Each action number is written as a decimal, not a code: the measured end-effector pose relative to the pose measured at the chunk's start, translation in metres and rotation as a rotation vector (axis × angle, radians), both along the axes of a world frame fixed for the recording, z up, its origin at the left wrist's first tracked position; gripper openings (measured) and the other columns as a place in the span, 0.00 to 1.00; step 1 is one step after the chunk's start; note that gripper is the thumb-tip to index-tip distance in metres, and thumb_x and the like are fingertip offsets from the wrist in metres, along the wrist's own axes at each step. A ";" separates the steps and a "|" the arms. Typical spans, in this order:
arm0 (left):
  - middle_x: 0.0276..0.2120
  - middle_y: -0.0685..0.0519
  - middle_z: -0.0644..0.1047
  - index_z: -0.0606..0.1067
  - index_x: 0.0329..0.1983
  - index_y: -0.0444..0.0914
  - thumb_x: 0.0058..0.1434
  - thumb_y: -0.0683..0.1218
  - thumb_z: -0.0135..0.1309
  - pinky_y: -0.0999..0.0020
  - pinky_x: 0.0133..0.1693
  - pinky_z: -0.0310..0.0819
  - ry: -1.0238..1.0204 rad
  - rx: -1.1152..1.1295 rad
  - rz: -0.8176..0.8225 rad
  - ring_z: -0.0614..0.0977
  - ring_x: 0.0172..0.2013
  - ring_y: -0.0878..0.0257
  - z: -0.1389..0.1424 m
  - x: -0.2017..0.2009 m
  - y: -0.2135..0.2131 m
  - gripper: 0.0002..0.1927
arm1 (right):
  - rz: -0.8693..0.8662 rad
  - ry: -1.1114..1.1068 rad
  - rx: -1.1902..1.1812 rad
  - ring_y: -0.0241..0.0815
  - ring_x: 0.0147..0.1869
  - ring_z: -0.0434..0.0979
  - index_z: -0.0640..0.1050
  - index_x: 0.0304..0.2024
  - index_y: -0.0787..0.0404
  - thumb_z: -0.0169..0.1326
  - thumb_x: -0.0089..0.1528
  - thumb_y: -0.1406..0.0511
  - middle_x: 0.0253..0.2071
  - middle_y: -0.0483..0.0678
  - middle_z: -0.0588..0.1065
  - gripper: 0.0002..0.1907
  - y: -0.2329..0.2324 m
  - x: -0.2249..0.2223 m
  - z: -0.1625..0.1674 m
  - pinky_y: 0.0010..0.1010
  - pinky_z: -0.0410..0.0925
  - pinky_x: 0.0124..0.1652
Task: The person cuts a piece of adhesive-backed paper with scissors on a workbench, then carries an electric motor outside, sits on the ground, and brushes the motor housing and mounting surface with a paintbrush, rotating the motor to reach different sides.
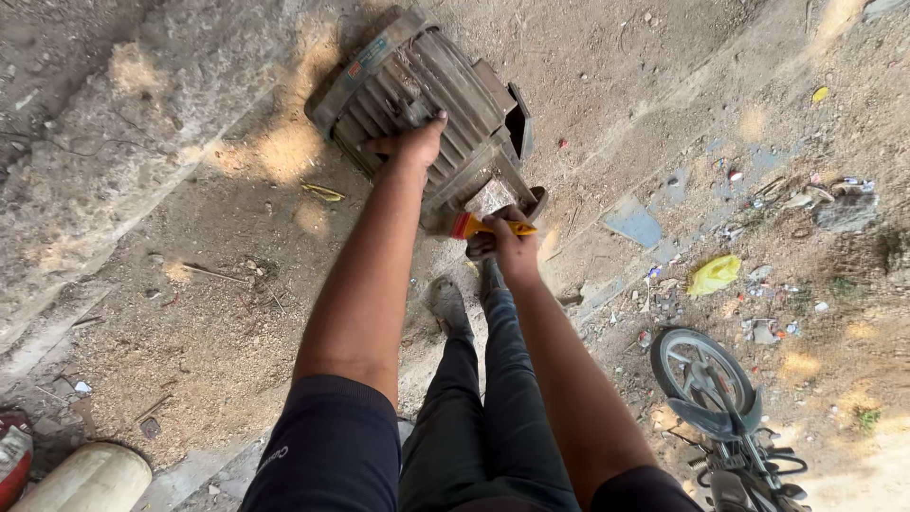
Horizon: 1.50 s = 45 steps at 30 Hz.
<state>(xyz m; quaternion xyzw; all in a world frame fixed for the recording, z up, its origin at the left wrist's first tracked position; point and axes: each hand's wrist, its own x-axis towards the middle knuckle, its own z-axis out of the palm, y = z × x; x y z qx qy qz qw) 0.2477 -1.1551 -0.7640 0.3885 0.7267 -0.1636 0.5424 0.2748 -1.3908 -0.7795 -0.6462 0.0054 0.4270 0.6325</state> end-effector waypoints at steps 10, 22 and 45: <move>0.74 0.30 0.48 0.10 0.65 0.25 0.51 0.67 0.67 0.59 0.71 0.49 -0.132 0.129 0.175 0.58 0.73 0.46 -0.016 0.004 -0.003 0.82 | 0.110 -0.097 -0.080 0.41 0.29 0.81 0.74 0.40 0.64 0.49 0.68 0.68 0.29 0.53 0.79 0.05 0.005 -0.010 0.020 0.30 0.74 0.29; 0.75 0.26 0.39 0.12 0.68 0.25 0.54 0.74 0.59 0.50 0.73 0.45 0.001 0.013 -0.023 0.50 0.75 0.37 -0.010 -0.002 0.001 0.80 | 1.089 -0.972 -0.378 0.58 0.32 0.81 0.79 0.48 0.52 0.59 0.59 0.59 0.29 0.55 0.80 0.15 0.057 0.022 0.084 0.49 0.74 0.34; 0.74 0.30 0.22 0.14 0.72 0.36 0.52 0.80 0.53 0.34 0.68 0.45 0.069 -0.077 -0.079 0.35 0.72 0.23 -0.008 -0.005 0.003 0.77 | 1.128 -1.210 -0.322 0.53 0.44 0.80 0.76 0.50 0.59 0.56 0.63 0.63 0.41 0.55 0.79 0.14 -0.022 -0.054 0.090 0.44 0.72 0.40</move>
